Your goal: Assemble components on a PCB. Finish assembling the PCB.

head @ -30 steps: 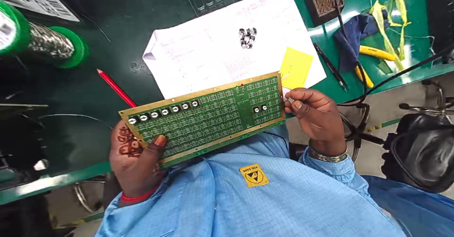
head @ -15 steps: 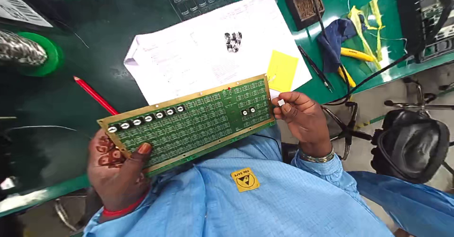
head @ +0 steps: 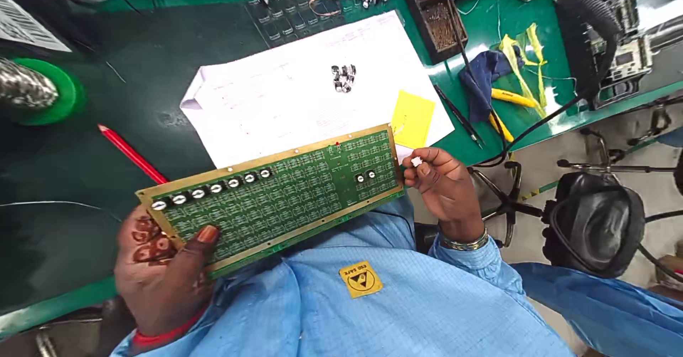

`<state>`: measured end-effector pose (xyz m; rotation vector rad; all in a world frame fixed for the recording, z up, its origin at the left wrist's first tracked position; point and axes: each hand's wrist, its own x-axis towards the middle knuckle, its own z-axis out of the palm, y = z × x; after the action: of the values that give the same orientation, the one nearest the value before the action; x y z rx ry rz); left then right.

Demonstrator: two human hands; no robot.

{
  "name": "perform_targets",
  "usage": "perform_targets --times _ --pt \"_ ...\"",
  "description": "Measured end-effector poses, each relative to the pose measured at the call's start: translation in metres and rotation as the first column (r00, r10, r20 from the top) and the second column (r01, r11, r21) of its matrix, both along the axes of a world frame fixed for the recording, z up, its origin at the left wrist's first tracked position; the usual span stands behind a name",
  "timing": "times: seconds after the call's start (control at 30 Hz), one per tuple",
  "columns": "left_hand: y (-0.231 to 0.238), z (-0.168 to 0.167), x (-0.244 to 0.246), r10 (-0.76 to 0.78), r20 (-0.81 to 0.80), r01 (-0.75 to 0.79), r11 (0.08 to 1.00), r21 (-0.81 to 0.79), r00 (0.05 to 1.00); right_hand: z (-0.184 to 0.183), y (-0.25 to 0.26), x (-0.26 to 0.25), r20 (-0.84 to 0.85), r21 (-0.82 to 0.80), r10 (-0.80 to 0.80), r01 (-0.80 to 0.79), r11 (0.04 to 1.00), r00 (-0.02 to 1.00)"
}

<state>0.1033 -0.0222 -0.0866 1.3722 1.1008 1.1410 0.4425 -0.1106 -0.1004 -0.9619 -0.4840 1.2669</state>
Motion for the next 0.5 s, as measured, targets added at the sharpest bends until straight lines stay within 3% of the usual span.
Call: perform_targets --times 0.2,0.37,0.43,0.5 --pt "0.001 -0.002 -0.003 -0.009 -0.006 0.009 1.000 0.008 1.000 0.001 0.000 -0.002 0.022 0.000 -0.026 0.026 1.000 0.999" --pt "0.002 -0.003 -0.005 -0.022 -0.017 0.022 1.000 0.013 1.000 0.000 -0.002 -0.004 0.298 0.011 -0.116 0.118 0.993 0.947" --pt "0.001 -0.003 -0.004 -0.020 -0.010 0.021 1.000 0.016 1.000 -0.003 -0.005 -0.003 0.567 0.024 -0.175 0.196 0.980 0.805" --pt "0.001 -0.003 -0.004 -0.017 -0.005 0.017 1.000 0.016 1.000 -0.011 -0.008 0.001 0.828 0.090 -0.214 0.255 0.963 0.518"
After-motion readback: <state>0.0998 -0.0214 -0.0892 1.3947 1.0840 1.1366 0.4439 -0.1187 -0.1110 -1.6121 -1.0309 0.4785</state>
